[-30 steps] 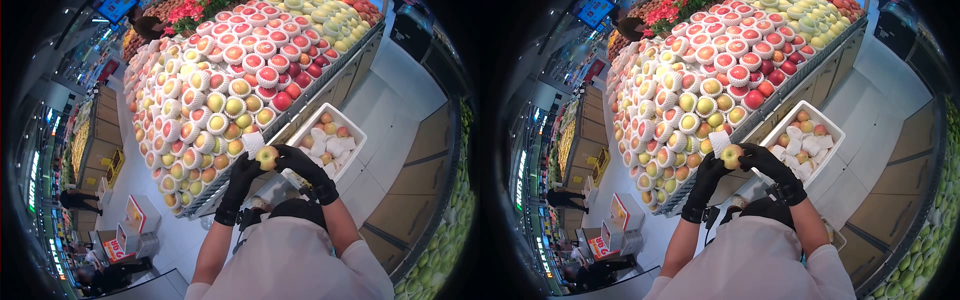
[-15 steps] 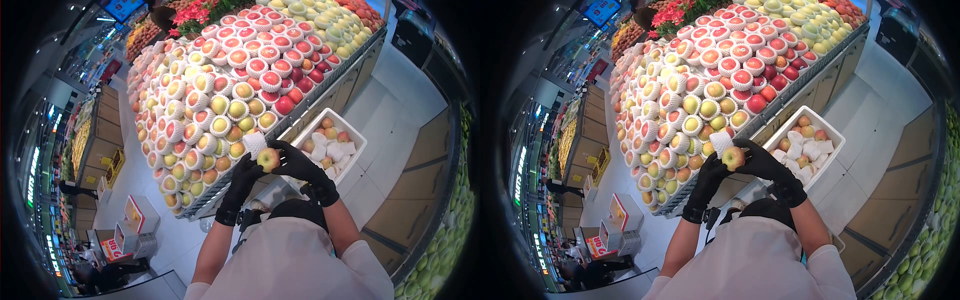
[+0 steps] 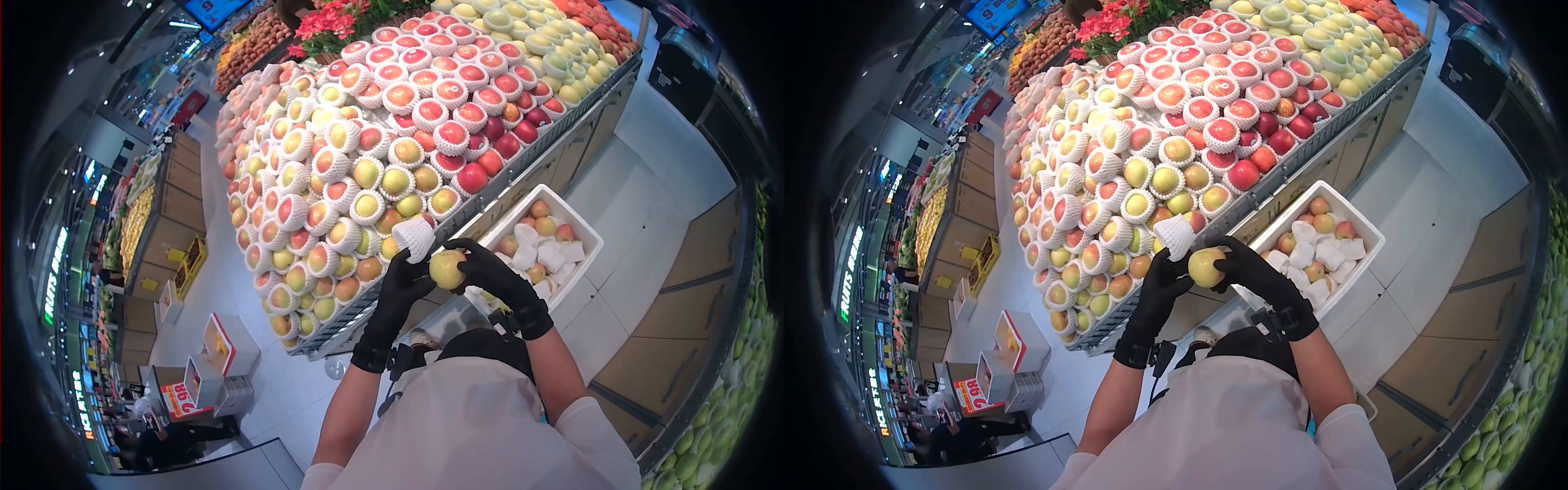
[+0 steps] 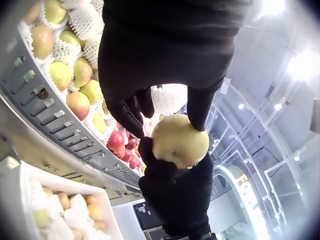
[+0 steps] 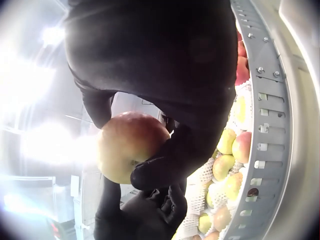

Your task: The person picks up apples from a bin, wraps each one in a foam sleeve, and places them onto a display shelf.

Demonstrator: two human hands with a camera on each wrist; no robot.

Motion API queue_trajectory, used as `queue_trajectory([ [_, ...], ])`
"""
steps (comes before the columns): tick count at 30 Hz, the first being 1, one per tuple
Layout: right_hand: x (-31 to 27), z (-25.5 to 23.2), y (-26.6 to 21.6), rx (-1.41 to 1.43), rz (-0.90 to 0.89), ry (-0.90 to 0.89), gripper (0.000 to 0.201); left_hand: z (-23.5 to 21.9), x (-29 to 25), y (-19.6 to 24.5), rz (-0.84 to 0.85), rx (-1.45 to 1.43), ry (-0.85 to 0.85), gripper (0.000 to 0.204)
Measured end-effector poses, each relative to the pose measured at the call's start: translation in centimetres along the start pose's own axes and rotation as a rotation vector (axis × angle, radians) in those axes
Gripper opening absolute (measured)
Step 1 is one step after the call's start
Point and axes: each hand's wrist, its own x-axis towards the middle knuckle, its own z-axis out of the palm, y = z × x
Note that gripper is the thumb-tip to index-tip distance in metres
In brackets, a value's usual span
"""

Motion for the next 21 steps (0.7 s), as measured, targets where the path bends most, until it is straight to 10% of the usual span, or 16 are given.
queue_trajectory([
  [21,0.5,0.6,0.6,-0.166,0.073,0.090,0.041,0.8,-0.4,1.6,-0.126,-0.132,-0.119,0.049],
])
